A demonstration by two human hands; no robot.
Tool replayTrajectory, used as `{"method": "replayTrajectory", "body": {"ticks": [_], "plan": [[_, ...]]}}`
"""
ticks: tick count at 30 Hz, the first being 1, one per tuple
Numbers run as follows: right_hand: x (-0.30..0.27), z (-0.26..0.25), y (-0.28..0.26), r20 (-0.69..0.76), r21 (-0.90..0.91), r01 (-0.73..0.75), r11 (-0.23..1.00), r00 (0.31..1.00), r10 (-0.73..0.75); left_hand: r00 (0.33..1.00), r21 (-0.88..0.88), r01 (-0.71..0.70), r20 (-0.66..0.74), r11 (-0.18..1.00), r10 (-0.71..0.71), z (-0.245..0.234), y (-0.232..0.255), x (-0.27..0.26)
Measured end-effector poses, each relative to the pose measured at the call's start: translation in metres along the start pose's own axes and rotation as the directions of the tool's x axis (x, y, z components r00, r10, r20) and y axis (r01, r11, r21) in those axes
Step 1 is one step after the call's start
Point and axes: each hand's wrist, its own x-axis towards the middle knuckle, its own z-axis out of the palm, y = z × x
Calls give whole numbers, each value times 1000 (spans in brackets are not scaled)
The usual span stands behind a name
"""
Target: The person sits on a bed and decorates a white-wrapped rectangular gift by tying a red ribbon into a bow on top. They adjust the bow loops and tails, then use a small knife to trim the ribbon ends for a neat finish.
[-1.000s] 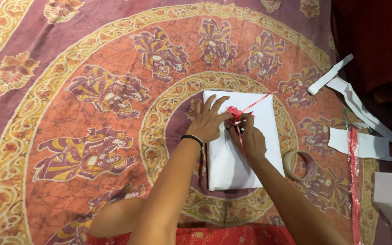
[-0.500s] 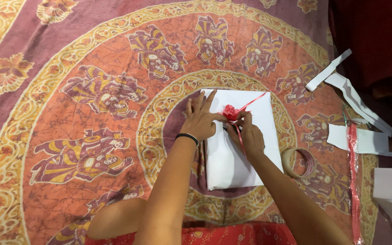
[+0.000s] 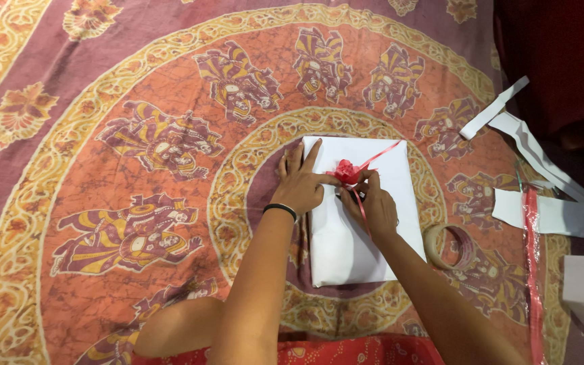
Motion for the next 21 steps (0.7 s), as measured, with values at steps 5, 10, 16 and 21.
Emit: {"method": "replayTrajectory", "body": {"ticks": [5, 10, 16, 21], "plan": [[-2, -2, -2, 0, 10, 7, 1000, 1000, -7, 1000, 8, -18, 1, 1000, 18, 0, -1, -1], [-3, -3, -2, 25, 31, -10, 999, 1000, 9, 998, 2, -48, 29, 999, 48, -4, -3, -6], [-7, -2, 1, 25, 48, -20, 999, 1000, 19, 997, 26, -73, 29, 997, 73, -4, -4, -9], [-10, -1, 2, 10, 82, -8, 997, 1000, 7, 996, 40, -57, 73, 998, 54, -6, -4, -9]]}}
